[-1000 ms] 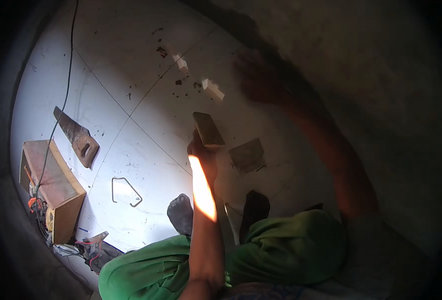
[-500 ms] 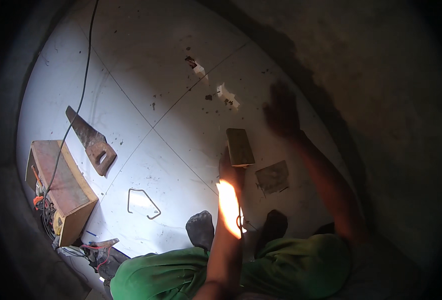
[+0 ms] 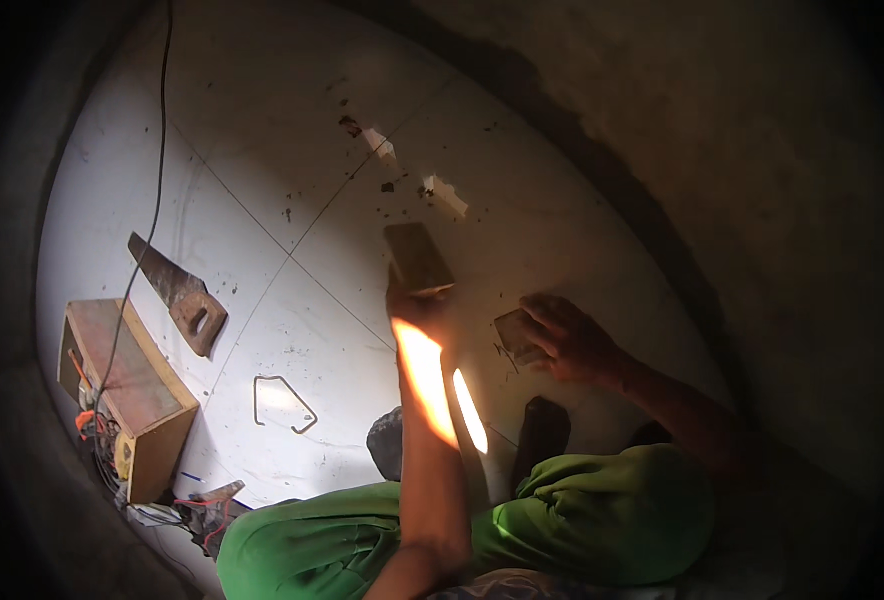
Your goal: The person applies white grout paste to the junction between the wall and floor tiles using a spreader. They move along the base of the wall, smoothing the material and scraping off excess with the tool and a piece of card.
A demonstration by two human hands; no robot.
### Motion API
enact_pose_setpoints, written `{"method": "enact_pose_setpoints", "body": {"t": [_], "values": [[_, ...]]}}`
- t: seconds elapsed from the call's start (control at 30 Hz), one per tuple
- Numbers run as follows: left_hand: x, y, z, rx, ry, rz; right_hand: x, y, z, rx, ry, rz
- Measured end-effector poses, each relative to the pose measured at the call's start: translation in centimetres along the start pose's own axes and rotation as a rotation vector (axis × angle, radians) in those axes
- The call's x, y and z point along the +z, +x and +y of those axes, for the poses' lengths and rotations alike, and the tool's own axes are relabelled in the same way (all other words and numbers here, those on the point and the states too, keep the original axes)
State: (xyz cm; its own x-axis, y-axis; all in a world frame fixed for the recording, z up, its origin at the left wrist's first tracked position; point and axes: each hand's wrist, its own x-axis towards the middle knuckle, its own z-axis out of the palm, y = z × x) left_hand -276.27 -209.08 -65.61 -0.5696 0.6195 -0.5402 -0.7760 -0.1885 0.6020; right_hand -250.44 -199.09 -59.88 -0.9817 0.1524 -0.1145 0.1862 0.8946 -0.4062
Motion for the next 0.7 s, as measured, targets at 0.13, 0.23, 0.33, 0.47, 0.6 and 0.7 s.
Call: {"method": "enact_pose_setpoints", "body": {"t": [0.13, 0.23, 0.33, 0.47, 0.6, 0.7], "values": [[7.5, 2.1, -0.1, 0.288, 0.531, -0.225, 1.9, -1.8, 2.5, -0.054, -0.100, 0.074], [13.2, 3.8, 3.8, 0.869, 1.251, -0.379, 2.0, -1.8, 3.4, -0.024, -0.088, -0.028], [14.5, 8.9, 10.0, 1.123, 1.479, -0.704, -1.2, 0.6, 0.9, 0.019, -0.005, -0.138], [14.1, 11.0, 15.5, 0.688, 1.875, -0.653, 1.8, 0.4, -1.0, -0.084, -0.180, -0.107], [8.8, 2.2, 19.1, 0.672, 2.301, -0.998, 3.8, -1.0, -1.0, -0.174, -0.356, -0.010], [5.5, -6.2, 20.1, -0.008, 1.959, -0.652, 3.9, -1.5, -0.9, -0.145, -0.236, 0.098]]}}
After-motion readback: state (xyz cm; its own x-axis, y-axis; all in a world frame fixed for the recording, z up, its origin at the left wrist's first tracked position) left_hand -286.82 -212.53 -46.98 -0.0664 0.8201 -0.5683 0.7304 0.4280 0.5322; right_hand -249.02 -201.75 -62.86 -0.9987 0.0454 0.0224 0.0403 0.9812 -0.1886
